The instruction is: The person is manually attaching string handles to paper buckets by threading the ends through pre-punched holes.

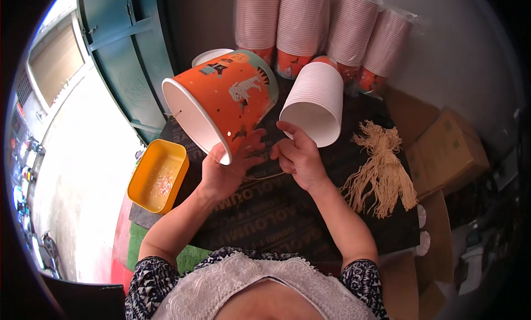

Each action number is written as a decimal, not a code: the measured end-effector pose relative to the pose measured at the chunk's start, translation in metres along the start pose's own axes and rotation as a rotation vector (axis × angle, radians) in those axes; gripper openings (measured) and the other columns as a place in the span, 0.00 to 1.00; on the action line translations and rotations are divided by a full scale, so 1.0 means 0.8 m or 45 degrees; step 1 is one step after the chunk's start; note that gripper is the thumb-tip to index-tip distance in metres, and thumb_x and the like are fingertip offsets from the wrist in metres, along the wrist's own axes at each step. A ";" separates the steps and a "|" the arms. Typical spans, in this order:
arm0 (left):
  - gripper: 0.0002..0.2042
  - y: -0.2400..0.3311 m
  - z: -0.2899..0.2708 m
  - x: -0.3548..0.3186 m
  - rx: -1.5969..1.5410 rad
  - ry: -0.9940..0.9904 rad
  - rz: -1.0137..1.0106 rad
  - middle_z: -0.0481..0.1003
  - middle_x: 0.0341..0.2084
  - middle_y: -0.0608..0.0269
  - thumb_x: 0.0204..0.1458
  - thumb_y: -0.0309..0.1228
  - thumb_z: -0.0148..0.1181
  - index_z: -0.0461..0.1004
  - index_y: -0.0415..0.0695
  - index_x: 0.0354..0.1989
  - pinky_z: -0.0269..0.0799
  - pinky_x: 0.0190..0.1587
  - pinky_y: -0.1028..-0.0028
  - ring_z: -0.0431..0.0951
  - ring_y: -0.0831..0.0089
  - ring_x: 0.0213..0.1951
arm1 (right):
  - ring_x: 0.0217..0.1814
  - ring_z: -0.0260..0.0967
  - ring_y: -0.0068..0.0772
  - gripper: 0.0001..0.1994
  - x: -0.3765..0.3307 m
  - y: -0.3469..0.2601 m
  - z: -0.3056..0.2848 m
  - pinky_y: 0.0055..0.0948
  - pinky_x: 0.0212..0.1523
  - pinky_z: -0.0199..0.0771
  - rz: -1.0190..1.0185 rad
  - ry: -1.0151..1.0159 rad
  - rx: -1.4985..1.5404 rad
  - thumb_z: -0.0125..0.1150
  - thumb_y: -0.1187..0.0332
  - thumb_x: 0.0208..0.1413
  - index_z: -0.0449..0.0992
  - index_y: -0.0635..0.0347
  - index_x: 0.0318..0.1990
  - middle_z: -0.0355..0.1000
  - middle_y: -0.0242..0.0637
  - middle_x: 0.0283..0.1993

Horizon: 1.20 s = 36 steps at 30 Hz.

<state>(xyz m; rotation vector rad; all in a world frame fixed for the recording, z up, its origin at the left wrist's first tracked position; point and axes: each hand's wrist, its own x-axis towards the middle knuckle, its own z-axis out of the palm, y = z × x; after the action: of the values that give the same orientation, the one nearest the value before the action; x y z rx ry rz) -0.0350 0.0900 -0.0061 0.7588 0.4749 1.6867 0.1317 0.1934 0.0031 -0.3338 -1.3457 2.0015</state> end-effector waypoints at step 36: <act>0.24 -0.001 -0.017 -0.052 0.215 0.381 -0.413 0.76 0.29 0.52 0.59 0.48 0.40 0.70 0.36 0.45 0.73 0.31 0.65 0.75 0.64 0.24 | 0.32 0.75 0.55 0.29 -0.013 0.013 0.029 0.45 0.31 0.75 -0.657 0.391 -1.328 0.51 0.81 0.49 0.53 0.68 0.61 0.73 0.56 0.30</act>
<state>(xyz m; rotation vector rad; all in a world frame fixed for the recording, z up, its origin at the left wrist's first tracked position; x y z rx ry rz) -0.0387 0.0512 -0.0258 0.5152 0.9093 1.4693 0.1224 0.1679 0.0023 -0.6364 -1.9166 0.6784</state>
